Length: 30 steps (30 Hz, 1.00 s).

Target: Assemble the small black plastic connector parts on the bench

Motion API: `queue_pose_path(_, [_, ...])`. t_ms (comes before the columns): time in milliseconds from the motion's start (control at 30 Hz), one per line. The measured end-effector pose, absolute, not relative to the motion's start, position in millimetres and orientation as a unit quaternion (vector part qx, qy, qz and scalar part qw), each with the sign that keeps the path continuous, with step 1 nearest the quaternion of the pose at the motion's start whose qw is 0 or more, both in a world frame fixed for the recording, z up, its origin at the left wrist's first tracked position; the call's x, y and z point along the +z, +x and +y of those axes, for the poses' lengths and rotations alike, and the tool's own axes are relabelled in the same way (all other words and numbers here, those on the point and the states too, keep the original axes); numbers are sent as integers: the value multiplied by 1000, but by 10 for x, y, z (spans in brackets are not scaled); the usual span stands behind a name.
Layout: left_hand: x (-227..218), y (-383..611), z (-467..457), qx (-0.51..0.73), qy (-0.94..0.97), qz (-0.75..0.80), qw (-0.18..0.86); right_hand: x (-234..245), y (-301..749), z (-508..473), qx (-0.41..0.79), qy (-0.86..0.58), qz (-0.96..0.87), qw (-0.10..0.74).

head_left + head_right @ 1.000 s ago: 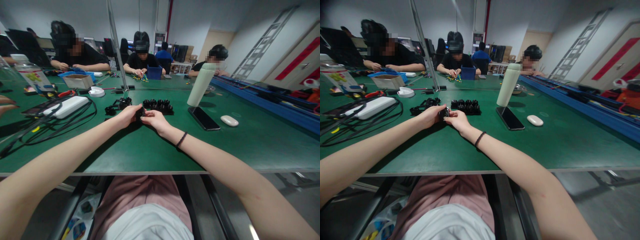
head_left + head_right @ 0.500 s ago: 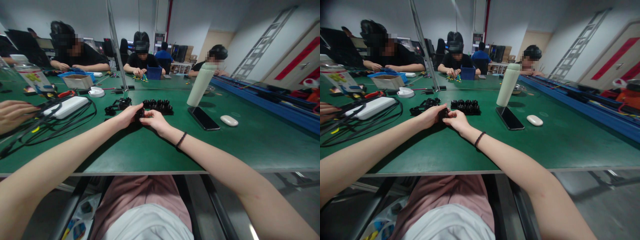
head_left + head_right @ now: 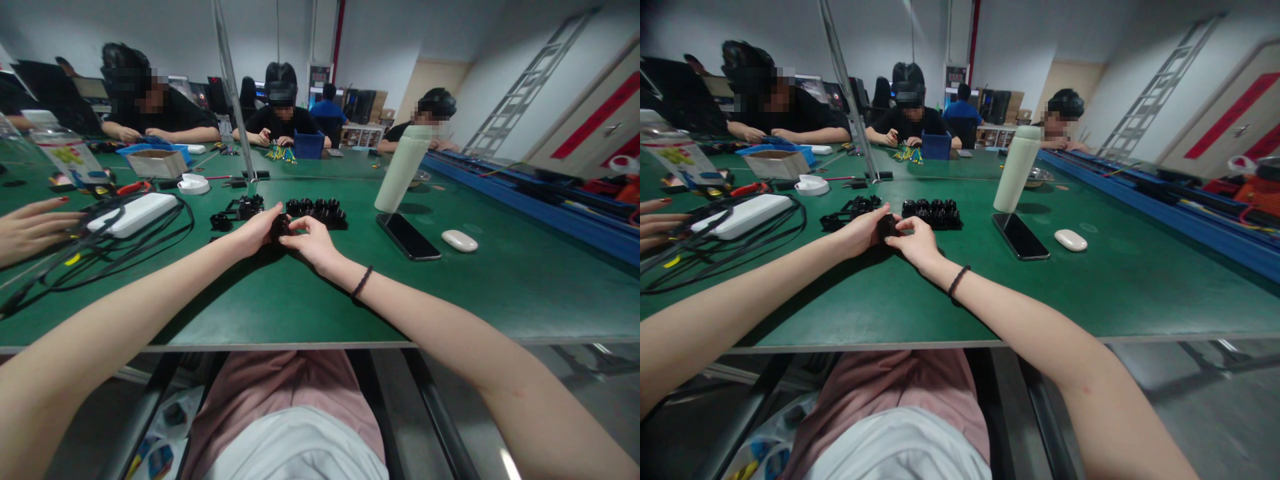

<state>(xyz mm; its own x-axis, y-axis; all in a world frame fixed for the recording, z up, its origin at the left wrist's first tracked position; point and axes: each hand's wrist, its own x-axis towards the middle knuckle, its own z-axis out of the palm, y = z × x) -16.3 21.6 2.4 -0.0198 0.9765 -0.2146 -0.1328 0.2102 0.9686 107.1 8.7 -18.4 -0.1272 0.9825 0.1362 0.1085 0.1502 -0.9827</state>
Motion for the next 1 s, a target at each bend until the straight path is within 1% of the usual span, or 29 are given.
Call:
queue_pose_path(133, [51, -148, 194, 481, 396, 519, 585, -168, 1108, 113, 438, -445, -620, 474])
queue_pose_path(367, [9, -193, 237, 469, 411, 494, 606, -71, 1217, 83, 339, -419, -696, 474])
queue_pose_path(600, [-34, -231, 285, 477, 403, 456, 634, -94, 1235, 82, 277, -378, -750, 467])
queue_pose_path(767, [-30, -226, 270, 478, 416, 447, 631, -116, 1262, 137, 222, -341, -784, 468])
queue_pose_path(867, [-26, -232, 263, 476, 428, 446, 625, -118, 1297, 176, 173, -308, -816, 458])
queue_pose_path(1000, [-26, -245, 271, 470, 441, 442, 623, -90, 1344, 196, 111, -288, -852, 423])
